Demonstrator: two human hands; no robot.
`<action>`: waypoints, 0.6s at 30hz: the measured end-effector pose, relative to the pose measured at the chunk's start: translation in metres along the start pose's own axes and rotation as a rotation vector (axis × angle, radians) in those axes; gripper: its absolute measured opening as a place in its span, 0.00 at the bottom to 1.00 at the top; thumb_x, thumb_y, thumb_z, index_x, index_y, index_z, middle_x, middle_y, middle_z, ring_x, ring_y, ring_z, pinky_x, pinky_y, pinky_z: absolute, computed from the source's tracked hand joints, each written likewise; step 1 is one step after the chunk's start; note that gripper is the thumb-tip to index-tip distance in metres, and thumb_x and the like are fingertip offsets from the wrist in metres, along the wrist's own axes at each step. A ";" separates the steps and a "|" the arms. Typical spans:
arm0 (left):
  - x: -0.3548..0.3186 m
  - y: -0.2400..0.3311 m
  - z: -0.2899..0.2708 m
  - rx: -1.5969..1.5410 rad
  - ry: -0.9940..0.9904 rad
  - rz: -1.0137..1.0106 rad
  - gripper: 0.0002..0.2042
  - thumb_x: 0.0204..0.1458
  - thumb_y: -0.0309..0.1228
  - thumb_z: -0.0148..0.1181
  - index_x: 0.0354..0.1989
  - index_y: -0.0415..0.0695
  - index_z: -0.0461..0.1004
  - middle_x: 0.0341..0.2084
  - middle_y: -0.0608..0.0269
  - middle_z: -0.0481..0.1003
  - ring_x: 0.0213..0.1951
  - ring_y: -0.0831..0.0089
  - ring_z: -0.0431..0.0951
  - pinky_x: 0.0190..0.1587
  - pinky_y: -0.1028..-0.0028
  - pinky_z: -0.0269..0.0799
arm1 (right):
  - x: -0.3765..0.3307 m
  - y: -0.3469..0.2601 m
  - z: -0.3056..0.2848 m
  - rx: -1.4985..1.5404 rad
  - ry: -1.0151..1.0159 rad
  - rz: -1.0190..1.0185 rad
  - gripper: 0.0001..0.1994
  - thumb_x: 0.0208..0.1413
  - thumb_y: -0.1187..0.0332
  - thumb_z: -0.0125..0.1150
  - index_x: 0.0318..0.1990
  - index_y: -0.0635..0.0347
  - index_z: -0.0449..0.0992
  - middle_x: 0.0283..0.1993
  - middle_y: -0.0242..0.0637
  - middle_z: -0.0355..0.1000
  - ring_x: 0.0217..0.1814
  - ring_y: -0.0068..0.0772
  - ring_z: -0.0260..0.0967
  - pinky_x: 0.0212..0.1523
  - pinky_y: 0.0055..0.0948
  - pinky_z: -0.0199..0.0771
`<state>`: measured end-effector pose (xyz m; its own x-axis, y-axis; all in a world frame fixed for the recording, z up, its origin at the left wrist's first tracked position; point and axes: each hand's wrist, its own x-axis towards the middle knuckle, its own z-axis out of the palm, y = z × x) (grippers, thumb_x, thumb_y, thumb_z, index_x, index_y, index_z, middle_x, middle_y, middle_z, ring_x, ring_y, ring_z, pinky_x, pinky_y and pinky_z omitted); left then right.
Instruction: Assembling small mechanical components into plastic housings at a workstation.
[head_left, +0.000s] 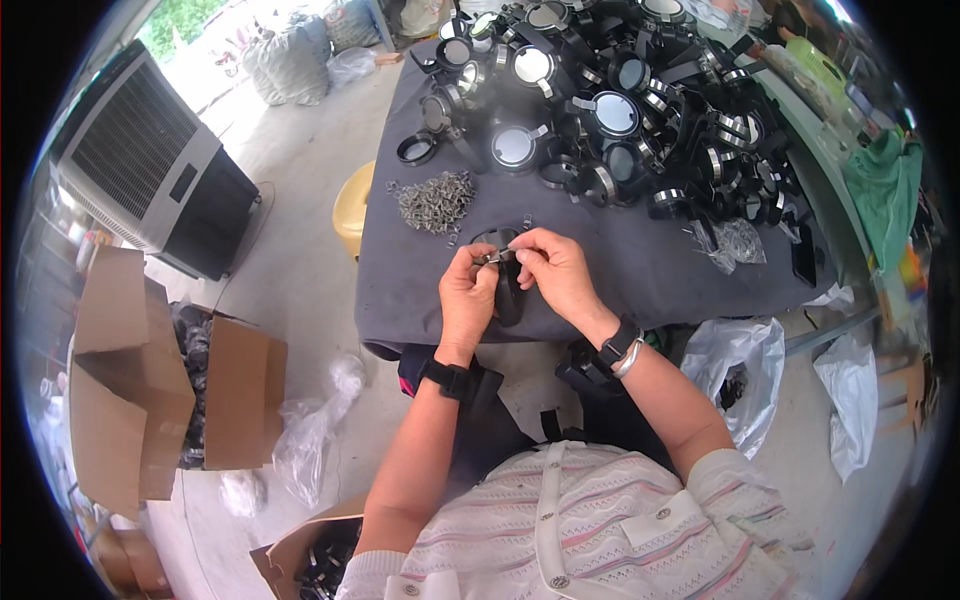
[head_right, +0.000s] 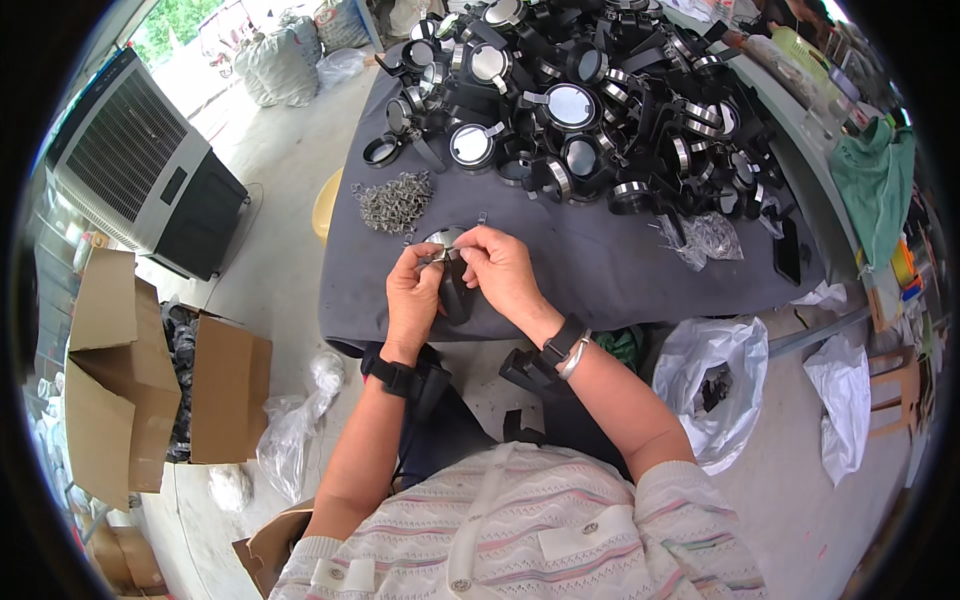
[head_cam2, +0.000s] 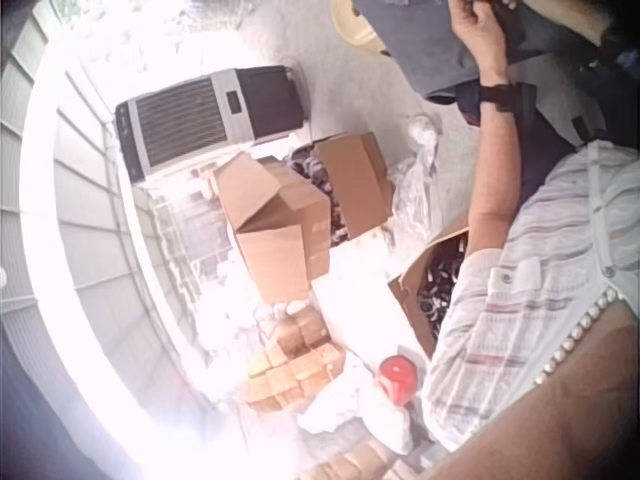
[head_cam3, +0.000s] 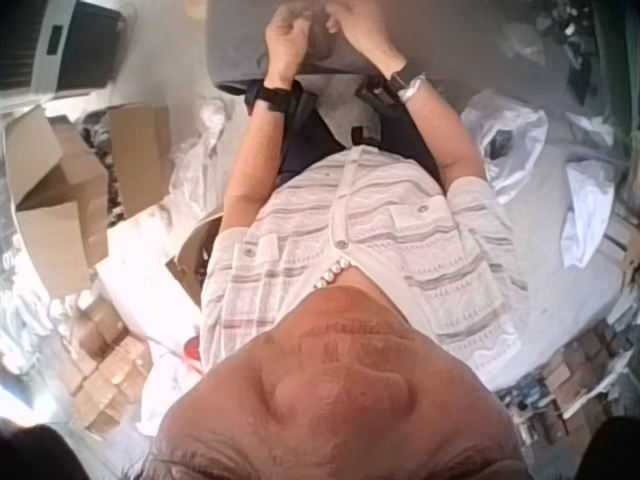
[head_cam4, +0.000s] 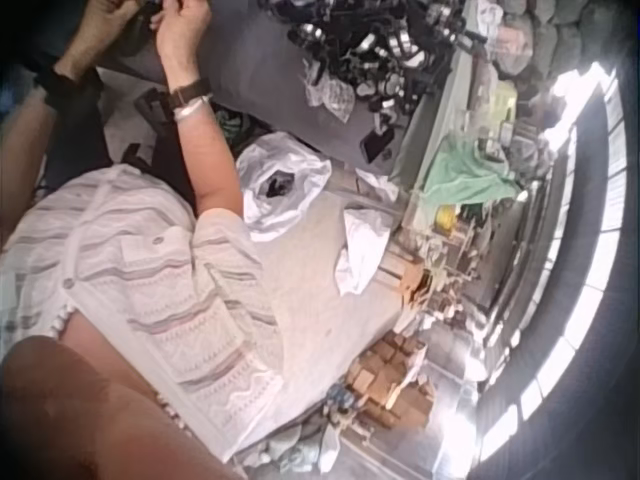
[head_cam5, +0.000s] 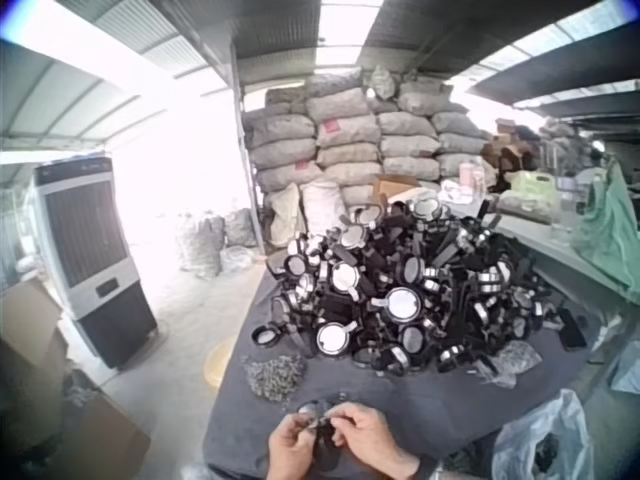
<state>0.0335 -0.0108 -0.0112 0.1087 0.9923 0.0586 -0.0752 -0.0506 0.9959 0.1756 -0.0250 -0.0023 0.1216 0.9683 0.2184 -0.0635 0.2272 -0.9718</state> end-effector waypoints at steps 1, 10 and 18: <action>0.000 0.000 0.000 0.000 -0.001 -0.001 0.06 0.56 0.23 0.50 0.41 0.43 0.72 0.17 0.72 0.70 0.15 0.87 0.65 0.13 0.83 0.61 | 0.000 0.001 -0.001 -0.079 -0.038 -0.007 0.02 0.56 0.78 0.53 0.35 0.66 0.73 0.28 0.32 0.72 0.22 0.17 0.69 0.21 0.18 0.71; 0.000 -0.001 -0.001 -0.022 -0.021 0.025 0.06 0.56 0.24 0.51 0.40 0.43 0.72 0.17 0.74 0.68 0.15 0.88 0.63 0.13 0.83 0.60 | 0.001 -0.001 -0.001 -0.146 -0.110 0.029 0.02 0.54 0.78 0.57 0.33 0.67 0.75 0.24 0.31 0.72 0.21 0.16 0.68 0.21 0.18 0.71; -0.002 0.003 -0.002 0.008 -0.009 -0.020 0.07 0.56 0.23 0.51 0.42 0.43 0.72 0.18 0.74 0.69 0.17 0.88 0.64 0.14 0.83 0.60 | 0.010 -0.004 -0.002 0.242 -0.055 0.227 0.03 0.53 0.79 0.57 0.35 0.68 0.72 0.25 0.33 0.71 0.21 0.20 0.70 0.20 0.18 0.71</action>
<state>0.0314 -0.0127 -0.0088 0.1188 0.9921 0.0397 -0.0646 -0.0322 0.9974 0.1793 -0.0164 0.0034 0.0244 0.9997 0.0099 -0.3172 0.0171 -0.9482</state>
